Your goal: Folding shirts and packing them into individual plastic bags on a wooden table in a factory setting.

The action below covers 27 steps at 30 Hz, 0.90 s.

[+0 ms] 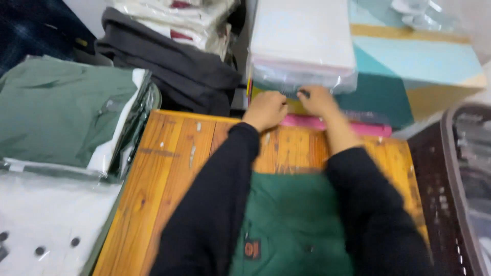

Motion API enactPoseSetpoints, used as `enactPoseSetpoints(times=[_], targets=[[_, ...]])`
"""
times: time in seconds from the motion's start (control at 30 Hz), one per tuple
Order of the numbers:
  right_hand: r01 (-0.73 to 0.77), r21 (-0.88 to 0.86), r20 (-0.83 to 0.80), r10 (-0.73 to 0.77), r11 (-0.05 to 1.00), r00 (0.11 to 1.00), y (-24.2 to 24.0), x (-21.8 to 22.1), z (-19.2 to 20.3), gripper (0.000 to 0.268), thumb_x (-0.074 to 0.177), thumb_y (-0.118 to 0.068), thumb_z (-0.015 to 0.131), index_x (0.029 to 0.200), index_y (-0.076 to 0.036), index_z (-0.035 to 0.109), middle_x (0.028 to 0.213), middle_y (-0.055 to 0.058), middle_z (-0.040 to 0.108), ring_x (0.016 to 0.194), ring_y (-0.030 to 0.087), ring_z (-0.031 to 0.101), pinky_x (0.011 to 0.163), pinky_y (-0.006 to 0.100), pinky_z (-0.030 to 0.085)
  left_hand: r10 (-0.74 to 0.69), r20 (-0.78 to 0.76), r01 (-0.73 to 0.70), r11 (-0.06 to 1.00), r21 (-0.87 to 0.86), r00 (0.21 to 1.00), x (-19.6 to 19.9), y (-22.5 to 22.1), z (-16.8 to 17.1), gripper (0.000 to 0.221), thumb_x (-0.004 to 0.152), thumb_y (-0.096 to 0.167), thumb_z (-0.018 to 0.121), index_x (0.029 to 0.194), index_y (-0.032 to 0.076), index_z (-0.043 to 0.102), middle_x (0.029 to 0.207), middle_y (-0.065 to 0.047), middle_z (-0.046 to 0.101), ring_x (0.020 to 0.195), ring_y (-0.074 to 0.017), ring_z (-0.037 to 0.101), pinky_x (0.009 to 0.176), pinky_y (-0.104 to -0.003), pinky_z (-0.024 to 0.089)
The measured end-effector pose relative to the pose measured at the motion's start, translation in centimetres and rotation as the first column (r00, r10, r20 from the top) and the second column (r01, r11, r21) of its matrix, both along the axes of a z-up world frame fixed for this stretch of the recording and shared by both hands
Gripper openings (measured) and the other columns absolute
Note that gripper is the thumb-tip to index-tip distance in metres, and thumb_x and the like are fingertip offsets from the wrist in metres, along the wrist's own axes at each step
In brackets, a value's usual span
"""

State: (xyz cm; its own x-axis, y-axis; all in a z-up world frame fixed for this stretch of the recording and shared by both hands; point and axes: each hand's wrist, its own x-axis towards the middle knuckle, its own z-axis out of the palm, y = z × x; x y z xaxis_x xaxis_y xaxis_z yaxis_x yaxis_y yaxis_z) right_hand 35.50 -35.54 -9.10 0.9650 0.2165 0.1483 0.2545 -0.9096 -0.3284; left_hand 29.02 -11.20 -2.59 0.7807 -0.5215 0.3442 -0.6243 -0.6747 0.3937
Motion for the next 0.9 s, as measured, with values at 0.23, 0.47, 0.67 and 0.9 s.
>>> enactPoseSetpoints(times=[0.23,0.47,0.67,0.9], targets=[[0.027,-0.059,-0.053,-0.03,0.998,0.998,2.2,-4.1,2.4,0.034,0.095,-0.031,0.062,0.117,-0.011,0.079,0.11,0.02,0.076,0.112,0.043,0.069,0.098,0.052,0.054,0.109,-0.35,-0.048,0.983,0.18,0.93,5.8,-3.8,-9.2,0.047,0.085,0.029,0.072,0.122,0.001,0.068,0.12,-0.026,0.068,0.115,-0.0442,0.068,0.094,-0.055,0.058],[0.115,0.011,0.382,-0.111,0.993,0.917,4.4,-5.6,5.1,0.029,0.095,-0.025,0.066,0.12,-0.013,0.073,0.096,0.011,0.07,0.095,0.035,0.071,0.082,0.048,0.057,0.185,0.124,-0.187,0.982,0.009,0.975,1.8,-1.4,-1.4,0.043,0.087,0.02,0.063,0.126,0.005,0.058,0.112,-0.011,0.062,0.106,-0.032,0.066,0.08,-0.041,0.058],[0.03,0.008,0.344,-0.031,1.0,0.939,2.7,-4.1,3.0,0.022,0.096,-0.026,0.067,0.111,-0.013,0.076,0.099,0.012,0.07,0.103,0.036,0.068,0.09,0.047,0.055,0.148,0.222,-0.168,0.983,0.074,0.964,5.1,-2.3,-6.7,0.039,0.08,0.021,0.072,0.115,0.005,0.067,0.112,-0.012,0.062,0.112,-0.0308,0.058,0.09,-0.041,0.049],[0.003,0.023,0.458,-0.013,1.0,0.889,3.5,-4.4,4.3,0.041,0.09,-0.017,0.073,0.13,-0.009,0.072,0.116,0.018,0.066,0.112,0.041,0.063,0.095,0.05,0.052,0.181,0.102,-0.2,0.954,0.223,0.978,2.0,-1.8,-1.4,0.073,0.082,0.01,0.072,0.152,0.007,0.049,0.161,-0.017,0.04,0.148,-0.0319,0.037,0.122,-0.045,0.029]])
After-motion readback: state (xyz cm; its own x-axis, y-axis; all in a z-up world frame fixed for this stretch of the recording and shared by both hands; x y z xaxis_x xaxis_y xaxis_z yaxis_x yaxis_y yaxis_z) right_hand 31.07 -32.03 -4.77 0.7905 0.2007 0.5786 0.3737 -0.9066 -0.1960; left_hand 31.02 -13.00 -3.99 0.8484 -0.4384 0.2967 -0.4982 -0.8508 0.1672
